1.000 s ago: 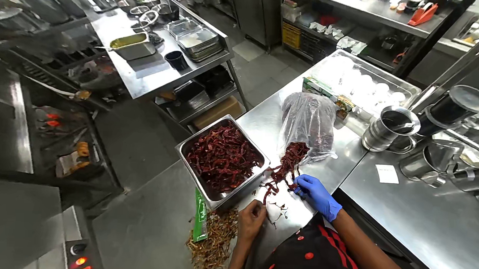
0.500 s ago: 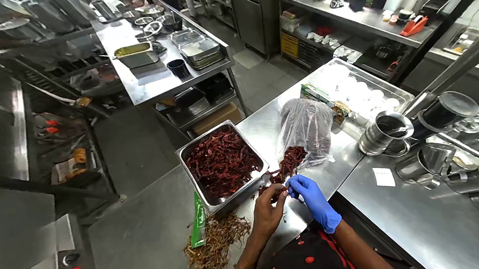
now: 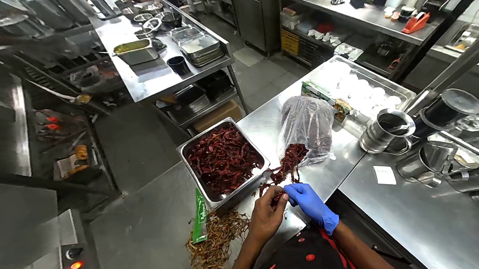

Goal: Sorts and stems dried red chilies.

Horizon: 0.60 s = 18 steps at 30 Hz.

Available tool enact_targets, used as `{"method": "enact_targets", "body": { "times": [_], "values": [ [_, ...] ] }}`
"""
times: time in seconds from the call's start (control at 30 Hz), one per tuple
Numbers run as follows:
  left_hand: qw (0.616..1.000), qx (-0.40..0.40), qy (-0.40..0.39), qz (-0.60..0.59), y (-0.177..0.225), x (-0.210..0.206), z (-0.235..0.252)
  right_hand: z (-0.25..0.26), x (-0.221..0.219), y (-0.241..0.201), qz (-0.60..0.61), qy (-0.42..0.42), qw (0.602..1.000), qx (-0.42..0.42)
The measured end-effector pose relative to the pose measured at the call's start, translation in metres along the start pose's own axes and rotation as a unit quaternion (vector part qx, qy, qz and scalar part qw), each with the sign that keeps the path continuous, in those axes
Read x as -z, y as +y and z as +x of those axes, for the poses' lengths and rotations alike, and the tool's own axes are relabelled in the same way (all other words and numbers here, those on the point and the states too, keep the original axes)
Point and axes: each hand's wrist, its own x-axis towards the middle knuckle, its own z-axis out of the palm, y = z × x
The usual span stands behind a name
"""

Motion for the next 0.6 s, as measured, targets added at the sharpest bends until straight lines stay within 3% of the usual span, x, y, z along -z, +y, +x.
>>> {"method": "enact_targets", "body": {
  "times": [0.1, 0.2, 0.27, 0.33, 0.43, 0.47, 0.5, 0.53, 0.6],
  "values": [
    [1.0, -0.003, -0.007, 0.029, 0.0, 0.004, 0.002, 0.001, -0.002, -0.001, 0.004, 0.006, 1.0, -0.008],
    [0.999, -0.004, 0.01, 0.053, 0.004, 0.004, 0.004, 0.003, -0.002, 0.002, -0.07, 0.033, 0.997, -0.004],
    [0.995, -0.012, 0.037, 0.09, 0.008, 0.002, 0.004, 0.003, -0.005, 0.001, -0.167, 0.079, 0.981, 0.052],
    [0.986, -0.03, 0.074, 0.15, 0.01, -0.004, 0.003, 0.002, -0.011, 0.003, -0.321, 0.151, 0.922, 0.159],
    [0.958, -0.091, 0.138, 0.236, 0.011, -0.016, 0.001, 0.001, -0.015, 0.002, -0.495, 0.232, 0.794, 0.266],
    [0.951, -0.106, 0.154, 0.248, 0.011, -0.019, 0.001, 0.001, -0.016, 0.002, -0.498, 0.241, 0.788, 0.27],
    [0.95, -0.111, 0.16, 0.242, 0.012, -0.02, 0.001, 0.001, -0.016, 0.002, -0.461, 0.239, 0.816, 0.255],
    [0.957, -0.107, 0.155, 0.222, 0.012, -0.017, 0.002, 0.002, -0.015, 0.001, -0.378, 0.22, 0.874, 0.214],
    [0.973, -0.09, 0.134, 0.163, 0.011, -0.007, 0.006, 0.003, -0.012, -0.005, -0.086, 0.114, 0.986, 0.084]
  ]
}}
